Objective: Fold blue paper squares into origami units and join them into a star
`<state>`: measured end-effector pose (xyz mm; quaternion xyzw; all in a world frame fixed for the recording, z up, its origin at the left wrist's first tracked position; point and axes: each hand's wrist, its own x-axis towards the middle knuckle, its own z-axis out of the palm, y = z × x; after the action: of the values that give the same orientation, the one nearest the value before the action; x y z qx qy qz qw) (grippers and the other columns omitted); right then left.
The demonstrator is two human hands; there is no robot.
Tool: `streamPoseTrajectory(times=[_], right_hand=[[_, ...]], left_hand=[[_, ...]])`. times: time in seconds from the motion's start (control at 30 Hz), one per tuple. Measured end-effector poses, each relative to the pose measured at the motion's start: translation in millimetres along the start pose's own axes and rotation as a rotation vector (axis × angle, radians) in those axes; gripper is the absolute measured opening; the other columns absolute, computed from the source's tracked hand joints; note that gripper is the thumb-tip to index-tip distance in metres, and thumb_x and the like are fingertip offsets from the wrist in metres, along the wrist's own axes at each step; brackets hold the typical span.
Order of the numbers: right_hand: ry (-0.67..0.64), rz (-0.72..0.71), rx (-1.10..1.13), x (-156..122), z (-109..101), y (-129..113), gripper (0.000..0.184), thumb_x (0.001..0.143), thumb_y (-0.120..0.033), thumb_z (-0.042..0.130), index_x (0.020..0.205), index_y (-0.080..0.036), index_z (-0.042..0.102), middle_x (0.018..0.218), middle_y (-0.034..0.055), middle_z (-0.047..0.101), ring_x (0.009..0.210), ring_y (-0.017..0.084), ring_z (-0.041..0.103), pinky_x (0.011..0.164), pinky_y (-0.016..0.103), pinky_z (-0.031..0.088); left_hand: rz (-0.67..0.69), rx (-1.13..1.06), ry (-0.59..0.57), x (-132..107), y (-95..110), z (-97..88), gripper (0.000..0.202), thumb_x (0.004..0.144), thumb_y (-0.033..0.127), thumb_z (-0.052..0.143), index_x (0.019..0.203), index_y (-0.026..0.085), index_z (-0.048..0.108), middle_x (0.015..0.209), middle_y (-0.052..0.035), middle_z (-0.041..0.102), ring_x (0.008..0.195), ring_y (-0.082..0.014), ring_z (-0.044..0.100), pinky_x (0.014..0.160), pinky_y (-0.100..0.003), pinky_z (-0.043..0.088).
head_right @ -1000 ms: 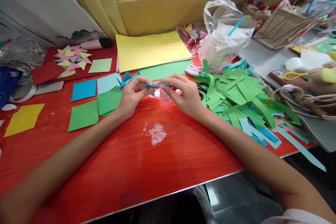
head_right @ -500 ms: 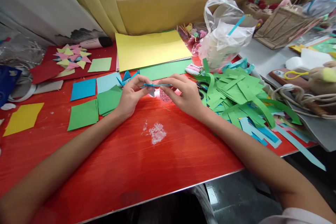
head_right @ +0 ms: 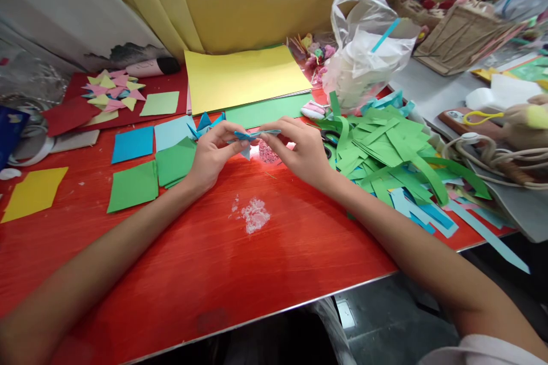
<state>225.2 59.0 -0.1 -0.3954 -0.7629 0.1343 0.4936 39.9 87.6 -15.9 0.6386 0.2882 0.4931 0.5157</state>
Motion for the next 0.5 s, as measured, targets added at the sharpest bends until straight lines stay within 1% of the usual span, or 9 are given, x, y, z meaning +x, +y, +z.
streamPoseTrajectory(times=[0.13, 0.2, 0.3, 0.4, 0.5], right_hand=[[-0.007, 0.100, 0.100, 0.4, 1.0, -3.2, 0.019, 0.090, -0.032, 0.057, 0.089, -0.017, 0.069, 0.068, -0.0005, 0.062, 0.057, 0.007, 0.052, 0.054, 0.022, 0.043], [-0.014, 0.118, 0.134, 0.5, 1.1, -3.9, 0.021, 0.090, -0.033, 0.057, 0.088, -0.016, 0.069, 0.067, -0.0010, 0.060, 0.055, 0.006, 0.052, 0.053, 0.022, 0.042], [-0.015, 0.094, 0.133, 0.1, 1.0, -3.1, 0.021, 0.089, -0.034, 0.058, 0.090, -0.017, 0.070, 0.068, -0.0004, 0.061, 0.057, 0.006, 0.052, 0.053, 0.022, 0.043], [-0.010, 0.067, 0.061, -0.4, 0.8, -1.3, 0.022, 0.090, -0.036, 0.057, 0.092, -0.018, 0.070, 0.071, 0.0004, 0.062, 0.060, 0.008, 0.053, 0.055, 0.023, 0.043], [-0.010, 0.049, 0.027, -0.5, 0.7, -0.5, 0.022, 0.090, -0.036, 0.056, 0.094, -0.019, 0.070, 0.071, 0.0003, 0.062, 0.061, 0.008, 0.054, 0.055, 0.023, 0.043]], left_hand=[[0.001, 0.007, 0.007, -0.1, 0.2, 0.7, 0.010, 0.076, 0.022, 0.069, 0.082, 0.020, 0.061, 0.079, 0.0021, 0.062, 0.079, -0.0095, 0.062, 0.071, -0.022, 0.052], [0.015, 0.007, 0.006, -0.4, 0.4, 1.0, 0.010, 0.075, 0.022, 0.069, 0.081, 0.021, 0.062, 0.078, 0.0024, 0.062, 0.079, -0.0092, 0.062, 0.071, -0.021, 0.052], [0.017, 0.030, 0.012, -0.7, 0.4, 1.1, 0.009, 0.076, 0.023, 0.069, 0.081, 0.021, 0.062, 0.079, 0.0020, 0.062, 0.079, -0.0100, 0.063, 0.072, -0.023, 0.053], [0.005, 0.059, 0.018, -0.5, -0.1, 0.7, 0.011, 0.077, 0.026, 0.068, 0.082, 0.021, 0.061, 0.081, 0.0010, 0.063, 0.081, -0.0117, 0.063, 0.074, -0.025, 0.055], [0.008, 0.072, 0.025, 0.2, -0.7, 0.2, 0.014, 0.076, 0.028, 0.070, 0.083, 0.021, 0.060, 0.082, 0.0007, 0.064, 0.082, -0.0121, 0.064, 0.073, -0.025, 0.055]])
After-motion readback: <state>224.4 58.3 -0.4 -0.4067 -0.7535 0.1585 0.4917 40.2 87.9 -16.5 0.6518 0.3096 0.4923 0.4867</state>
